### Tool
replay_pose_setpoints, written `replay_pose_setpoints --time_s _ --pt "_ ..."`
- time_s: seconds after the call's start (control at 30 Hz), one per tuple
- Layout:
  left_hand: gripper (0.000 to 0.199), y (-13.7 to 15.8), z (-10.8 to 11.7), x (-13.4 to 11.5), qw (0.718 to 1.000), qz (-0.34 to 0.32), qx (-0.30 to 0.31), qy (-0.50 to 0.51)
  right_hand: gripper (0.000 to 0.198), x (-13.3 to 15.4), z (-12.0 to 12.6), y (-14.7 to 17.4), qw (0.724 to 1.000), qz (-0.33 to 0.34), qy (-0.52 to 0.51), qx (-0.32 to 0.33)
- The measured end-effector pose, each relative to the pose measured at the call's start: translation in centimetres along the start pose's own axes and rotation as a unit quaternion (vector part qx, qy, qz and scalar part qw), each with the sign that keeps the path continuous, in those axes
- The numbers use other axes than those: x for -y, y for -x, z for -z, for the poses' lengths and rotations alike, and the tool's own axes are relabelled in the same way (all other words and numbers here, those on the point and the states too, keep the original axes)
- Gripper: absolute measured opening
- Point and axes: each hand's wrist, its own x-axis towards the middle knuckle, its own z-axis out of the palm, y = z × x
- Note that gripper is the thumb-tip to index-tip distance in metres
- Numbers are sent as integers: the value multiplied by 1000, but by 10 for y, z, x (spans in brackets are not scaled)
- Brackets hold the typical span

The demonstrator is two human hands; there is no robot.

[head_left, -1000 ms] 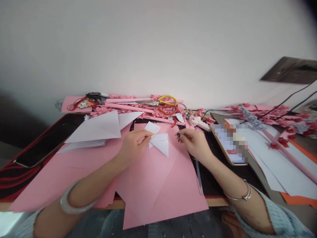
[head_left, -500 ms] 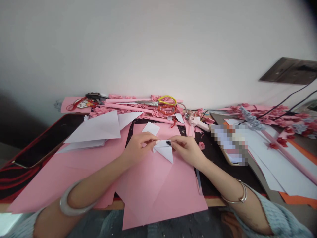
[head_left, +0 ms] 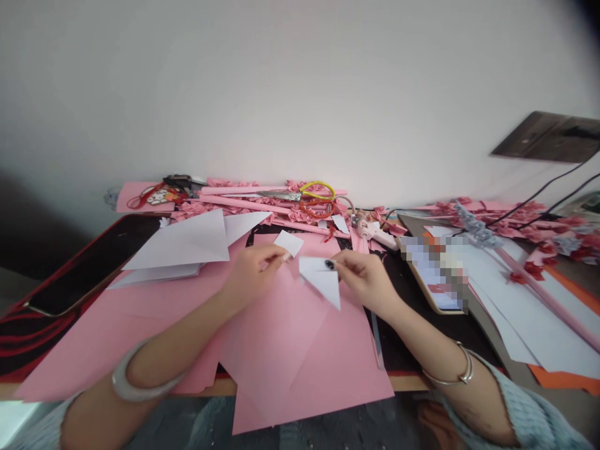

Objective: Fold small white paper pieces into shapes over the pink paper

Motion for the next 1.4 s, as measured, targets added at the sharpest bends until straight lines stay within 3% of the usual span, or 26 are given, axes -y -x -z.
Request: replay_pose_setpoints --time_s 0.1,0.17,0.27,0.33,0.53,0.63,0.73,0.93,1.03,1.2,1.4 --pt "21 -2 3 5 994 80 -53 49 16 -3 5 -3 995 -32 -65 -73" --pt "25 -1 1 3 989 101 -11 112 16 -4 3 -4 991 -52 -94 -81" --pt "25 3 -8 -3 971 110 109 184 15 -4 -5 -2 989 -67 -122 -58" --pt "24 5 -14 -7 958 118 155 213 16 -2 -12 1 990 -62 -123 -32" --pt "20 4 -17 -6 937 149 137 284 31 3 -17 5 988 -32 -129 78" --pt "19 4 -14 -6 951 138 129 244 31 1 -15 3 968 -56 -225 91" --pt "20 5 -12 -7 966 105 131 198 35 -5 -15 0 937 -107 -327 56" --pt "29 5 -13 -7 948 112 172 244 40 -10 -15 -3 893 -162 -419 17" --pt "31 5 -14 -3 946 112 174 250 38 -10 -15 -4 899 -163 -406 -3" --pt "33 6 -14 -1 959 104 170 203 23 -11 -15 -4 935 -148 -322 -25" --pt "39 7 -12 -3 980 88 131 120 31 -8 -13 -2 977 -127 -162 -55"
